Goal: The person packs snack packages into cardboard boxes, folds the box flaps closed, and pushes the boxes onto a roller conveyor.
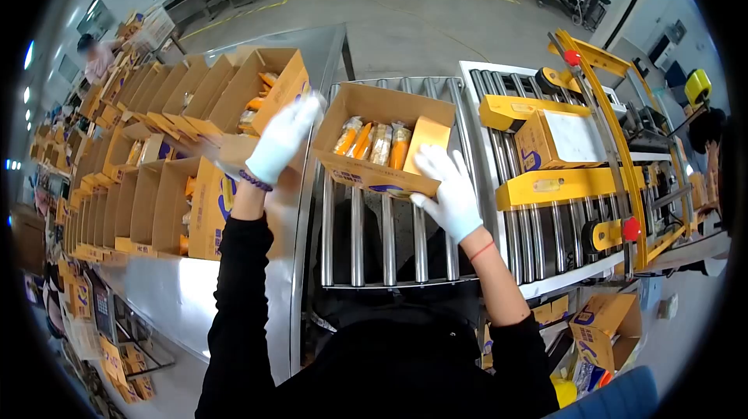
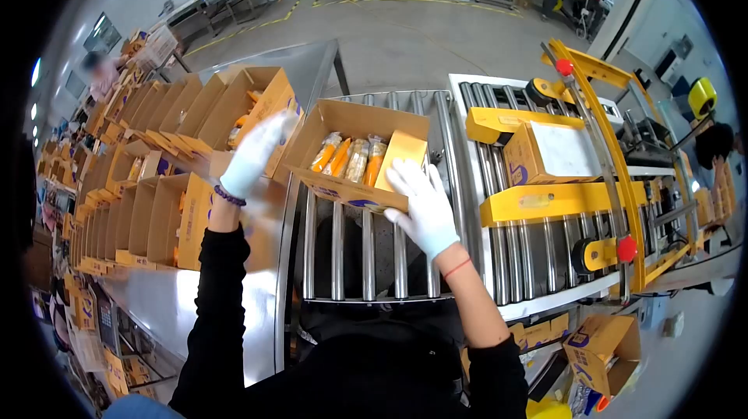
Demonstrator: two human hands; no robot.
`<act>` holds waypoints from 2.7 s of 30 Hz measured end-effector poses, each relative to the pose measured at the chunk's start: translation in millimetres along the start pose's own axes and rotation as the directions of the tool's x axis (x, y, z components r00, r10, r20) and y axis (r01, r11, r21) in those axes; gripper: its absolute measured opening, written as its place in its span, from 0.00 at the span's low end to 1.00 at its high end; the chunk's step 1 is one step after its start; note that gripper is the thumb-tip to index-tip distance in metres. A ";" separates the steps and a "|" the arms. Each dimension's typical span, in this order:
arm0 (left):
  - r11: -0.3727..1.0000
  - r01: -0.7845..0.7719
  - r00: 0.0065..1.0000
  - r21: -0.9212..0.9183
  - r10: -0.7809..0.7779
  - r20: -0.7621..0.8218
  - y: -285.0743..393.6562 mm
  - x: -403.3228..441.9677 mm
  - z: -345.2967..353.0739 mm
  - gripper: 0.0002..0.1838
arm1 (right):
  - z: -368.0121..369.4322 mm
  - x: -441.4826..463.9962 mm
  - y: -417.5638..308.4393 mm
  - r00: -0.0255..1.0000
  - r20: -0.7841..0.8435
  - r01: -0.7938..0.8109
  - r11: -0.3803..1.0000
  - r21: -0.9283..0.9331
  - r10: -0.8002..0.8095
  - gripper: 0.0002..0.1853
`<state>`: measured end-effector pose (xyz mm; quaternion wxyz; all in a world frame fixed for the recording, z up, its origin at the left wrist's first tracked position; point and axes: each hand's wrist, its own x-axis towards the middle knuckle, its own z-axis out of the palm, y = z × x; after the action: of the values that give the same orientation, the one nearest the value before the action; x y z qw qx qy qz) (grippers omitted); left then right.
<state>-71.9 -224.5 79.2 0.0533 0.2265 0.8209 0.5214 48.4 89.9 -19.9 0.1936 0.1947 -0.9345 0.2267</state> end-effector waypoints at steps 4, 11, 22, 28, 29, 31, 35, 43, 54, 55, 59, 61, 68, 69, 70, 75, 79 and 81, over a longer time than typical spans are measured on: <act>0.914 -0.134 0.957 0.383 0.019 0.291 -16.0 7.4 36.5 0.22 | -6.8 23.4 10.8 0.994 0.071 0.072 0.986 0.152 -0.083 0.26; 0.792 0.007 0.908 0.610 0.251 -0.336 -70.7 49.9 97.7 0.31 | -33.8 74.4 12.1 0.988 -0.141 -0.107 0.956 -0.274 0.070 0.59; 0.844 0.085 0.932 -0.530 -0.255 -0.256 -61.1 60.4 154.7 0.21 | -8.7 41.9 20.9 0.985 0.042 -0.136 0.906 -0.401 0.167 0.63; 0.980 0.158 0.952 -0.121 -0.118 0.281 -35.6 19.6 183.2 0.42 | 1.1 50.5 62.9 0.984 -0.031 -0.170 0.887 -0.429 0.174 0.47; 0.967 0.049 0.971 0.250 -0.105 0.214 -8.7 8.4 141.9 0.40 | -3.1 44.1 70.1 0.986 -0.055 -0.166 0.886 -0.434 0.157 0.43; 0.823 -0.164 0.899 0.544 0.351 -0.261 -31.0 6.8 83.5 0.31 | -4.0 33.3 85.2 0.975 -0.084 -0.220 0.850 -0.478 0.205 0.40; 0.784 0.087 0.862 0.615 0.250 -0.441 -78.2 2.7 -16.8 0.23 | -20.0 25.1 85.9 0.968 -0.136 -0.250 0.812 -0.528 0.210 0.30; 0.890 -0.020 0.990 0.456 0.080 -0.112 -23.8 36.4 32.3 0.26 | 49.0 -54.5 -16.4 0.816 0.563 -0.539 0.525 0.659 0.132 0.41; 0.820 -0.063 0.987 0.570 -0.034 0.158 11.5 -8.3 24.0 0.33 | 0.8 21.7 -3.3 0.995 0.087 -0.073 0.928 0.364 0.044 0.26; 0.793 0.008 0.981 0.609 -0.125 0.151 15.4 3.8 25.3 0.31 | -7.4 35.0 -5.6 0.966 0.207 -0.237 0.838 0.492 0.152 0.24; 0.677 -0.109 0.993 0.728 0.111 0.046 -50.8 45.4 65.5 0.27 | -15.5 70.5 0.6 0.996 -0.074 0.031 0.990 -0.140 -0.042 0.41; 0.697 -0.057 0.959 0.715 0.237 -0.155 -70.9 48.8 84.2 0.31 | -20.1 88.6 -4.2 0.989 -0.140 -0.005 0.942 -0.336 -0.044 0.52; 0.807 0.243 0.967 -0.539 -0.244 0.071 -107.8 43.8 60.3 0.31 | -2.6 29.2 -22.6 0.989 0.138 -0.019 0.974 -0.226 0.051 0.57; 0.790 0.266 0.958 -0.553 -0.279 0.064 -111.5 41.4 69.0 0.28 | -4.9 26.3 -17.0 0.987 0.134 -0.055 0.972 -0.227 0.087 0.57; 0.787 0.162 0.970 -0.596 -0.239 -0.051 -110.9 45.0 89.7 0.27 | -8.0 27.4 -10.1 0.981 0.149 -0.076 0.959 -0.273 0.120 0.58; 0.938 0.120 0.979 -0.325 -0.165 -0.116 -104.4 43.4 217.8 0.34 | -7.6 46.3 21.4 0.974 0.105 -0.145 0.911 -0.387 0.199 0.62; 0.716 0.498 0.807 -0.489 -0.176 0.564 -44.6 -29.5 163.6 0.36 | -13.4 33.8 42.6 0.958 0.006 -0.248 0.841 -0.480 0.286 0.54; 0.996 0.041 0.988 0.084 -0.053 0.143 -36.5 -73.4 121.3 0.31 | -16.9 16.5 59.7 0.973 -0.083 -0.228 0.844 -0.485 0.215 0.46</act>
<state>21.3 -167.9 -18.5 0.1158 0.2465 0.8405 0.4684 12.0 142.8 -19.4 0.2210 0.0270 -0.9749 0.0050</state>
